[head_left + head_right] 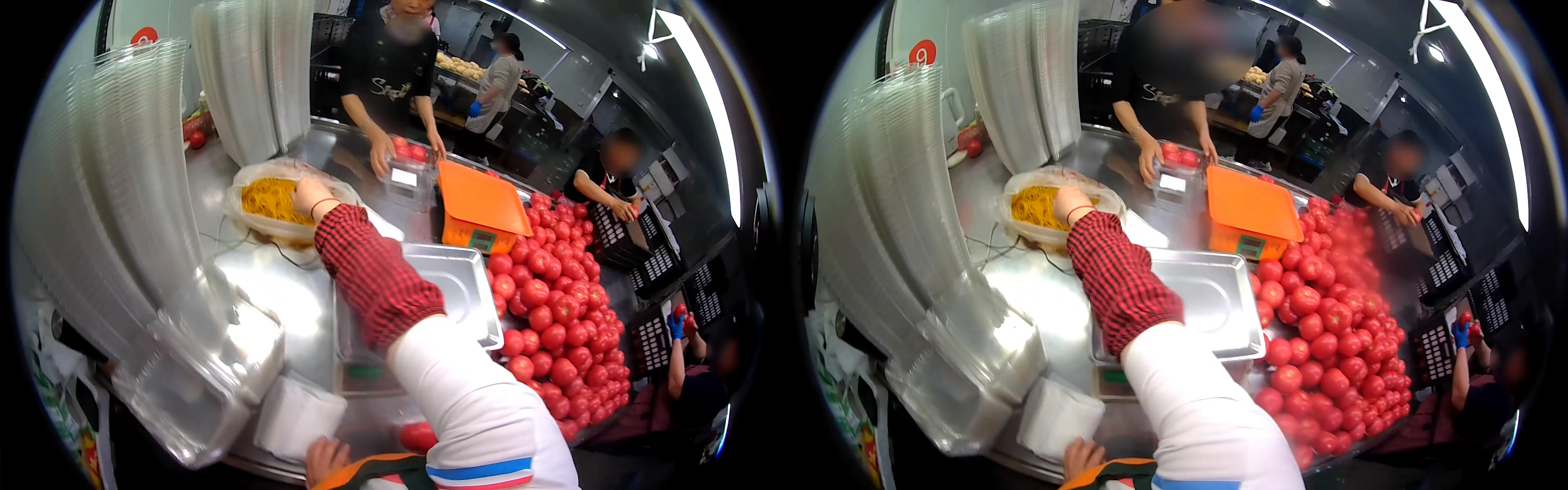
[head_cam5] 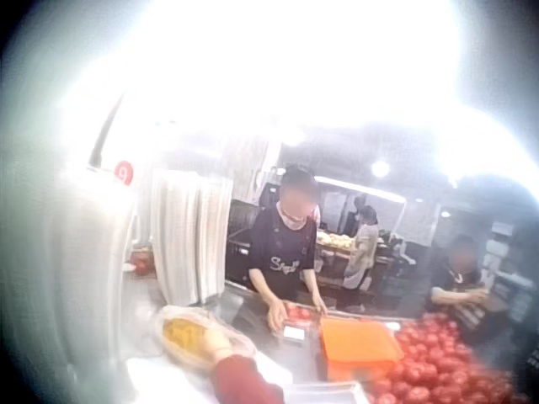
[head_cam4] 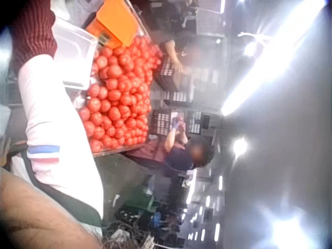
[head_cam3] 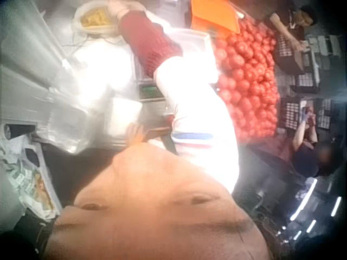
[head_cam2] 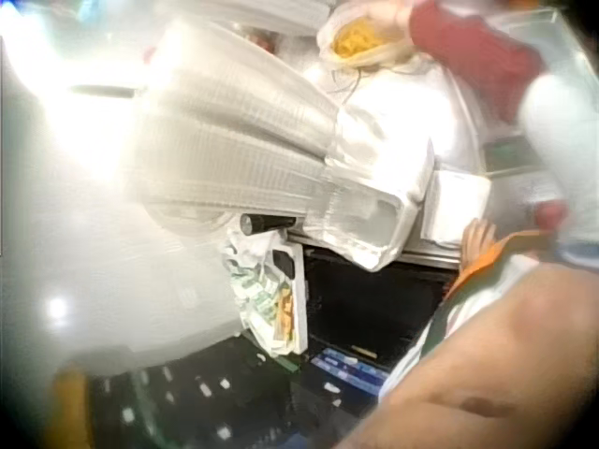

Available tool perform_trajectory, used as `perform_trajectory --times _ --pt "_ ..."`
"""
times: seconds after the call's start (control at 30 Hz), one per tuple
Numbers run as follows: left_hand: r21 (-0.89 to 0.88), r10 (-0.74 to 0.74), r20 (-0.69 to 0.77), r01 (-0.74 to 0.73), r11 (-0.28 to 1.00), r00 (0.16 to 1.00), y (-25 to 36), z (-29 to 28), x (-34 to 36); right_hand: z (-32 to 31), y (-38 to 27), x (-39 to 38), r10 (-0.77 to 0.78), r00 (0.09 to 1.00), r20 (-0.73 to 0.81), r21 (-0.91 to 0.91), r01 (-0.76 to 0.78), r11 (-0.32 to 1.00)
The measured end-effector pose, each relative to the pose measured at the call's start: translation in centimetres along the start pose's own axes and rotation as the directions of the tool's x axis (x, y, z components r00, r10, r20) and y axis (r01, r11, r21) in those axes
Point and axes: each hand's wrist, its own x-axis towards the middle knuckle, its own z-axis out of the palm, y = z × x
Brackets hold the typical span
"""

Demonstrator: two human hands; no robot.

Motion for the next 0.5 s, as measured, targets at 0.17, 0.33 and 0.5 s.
perform_trajectory --times 0.17,0.33,0.5 --pt "-0.227 -0.087 0.101 0.108 0.968 0.991 -1.1 0.1 -0.7 5.3 1.5 3.0 0.168 0.966 0.198 -0.213 -0.124 0.969" --pt "-0.355 -0.155 0.177 0.210 0.911 0.972 -1.1 0.0 -1.8 5.6 1.1 3.0 0.089 0.996 -0.004 -0.117 -0.089 0.989" --pt "-0.419 -0.195 0.202 0.265 0.868 0.960 -0.7 0.1 -2.0 1.2 0.3 3.1 0.049 0.988 -0.148 -0.031 -0.054 0.998"
